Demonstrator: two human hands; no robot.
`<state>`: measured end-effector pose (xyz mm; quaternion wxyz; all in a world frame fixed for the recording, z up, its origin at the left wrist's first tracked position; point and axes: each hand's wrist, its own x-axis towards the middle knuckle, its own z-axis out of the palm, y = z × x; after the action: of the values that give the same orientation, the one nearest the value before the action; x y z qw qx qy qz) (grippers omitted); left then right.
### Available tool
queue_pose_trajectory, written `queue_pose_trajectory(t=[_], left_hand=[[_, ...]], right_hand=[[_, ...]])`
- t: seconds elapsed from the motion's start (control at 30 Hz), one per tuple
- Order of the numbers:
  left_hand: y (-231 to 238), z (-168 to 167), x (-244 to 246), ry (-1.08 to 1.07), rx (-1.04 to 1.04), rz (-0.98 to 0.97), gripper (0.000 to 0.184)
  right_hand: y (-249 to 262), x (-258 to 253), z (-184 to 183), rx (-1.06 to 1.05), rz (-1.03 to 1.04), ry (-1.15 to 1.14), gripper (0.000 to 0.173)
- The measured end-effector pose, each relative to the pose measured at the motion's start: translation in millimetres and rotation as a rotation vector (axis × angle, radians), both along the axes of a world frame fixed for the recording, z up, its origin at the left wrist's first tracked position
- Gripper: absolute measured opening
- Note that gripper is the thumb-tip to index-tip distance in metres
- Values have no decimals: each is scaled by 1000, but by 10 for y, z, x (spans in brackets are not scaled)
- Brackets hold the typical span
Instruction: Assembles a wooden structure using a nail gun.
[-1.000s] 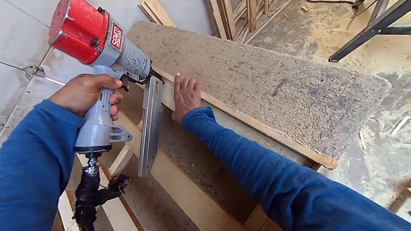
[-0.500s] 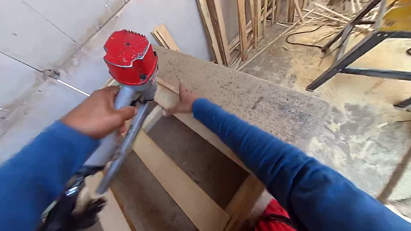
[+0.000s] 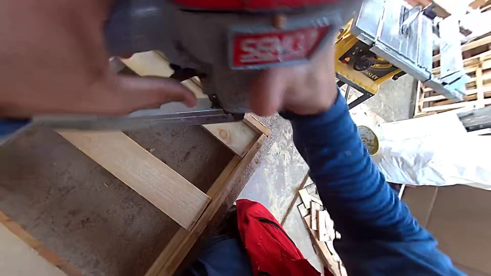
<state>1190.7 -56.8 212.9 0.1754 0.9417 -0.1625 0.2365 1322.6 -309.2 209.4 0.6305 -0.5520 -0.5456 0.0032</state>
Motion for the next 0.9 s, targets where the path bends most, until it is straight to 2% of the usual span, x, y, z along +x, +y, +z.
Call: queue_pose_trajectory(t=[0.07, 0.1, 0.17, 0.23, 0.4, 0.57, 0.67, 0.8, 0.9], left_hand=[[-117, 26, 333, -49, 23, -221, 60], [-198, 45, 480, -31, 36, -326, 59], [-359, 46, 723, 42, 80, -495, 65], [-483, -11, 891, 93, 86, -569, 75], [-653, -149, 1072, 188, 93, -606, 83], [-733, -178, 1147, 172, 144, -633, 78], [-750, -213, 1168, 192, 107, -656, 76], [-725, -307, 1193, 183, 46, -712, 80], [-757, -284, 1136, 206, 56, -658, 81]], right_hand=[[-227, -179, -261, 58, -150, 65, 97], [-296, -271, -413, 99, -239, 92, 102], [-387, -377, -683, 187, -399, 115, 100], [-475, -378, -805, 212, -485, 83, 95], [-627, -387, -892, 203, -585, 60, 100], [-641, -454, -980, 210, -648, 77, 99], [-664, -470, -990, 195, -676, 67, 98], [-672, -502, -1039, 217, -627, 79, 87], [-652, -540, -1071, 238, -537, 113, 71]])
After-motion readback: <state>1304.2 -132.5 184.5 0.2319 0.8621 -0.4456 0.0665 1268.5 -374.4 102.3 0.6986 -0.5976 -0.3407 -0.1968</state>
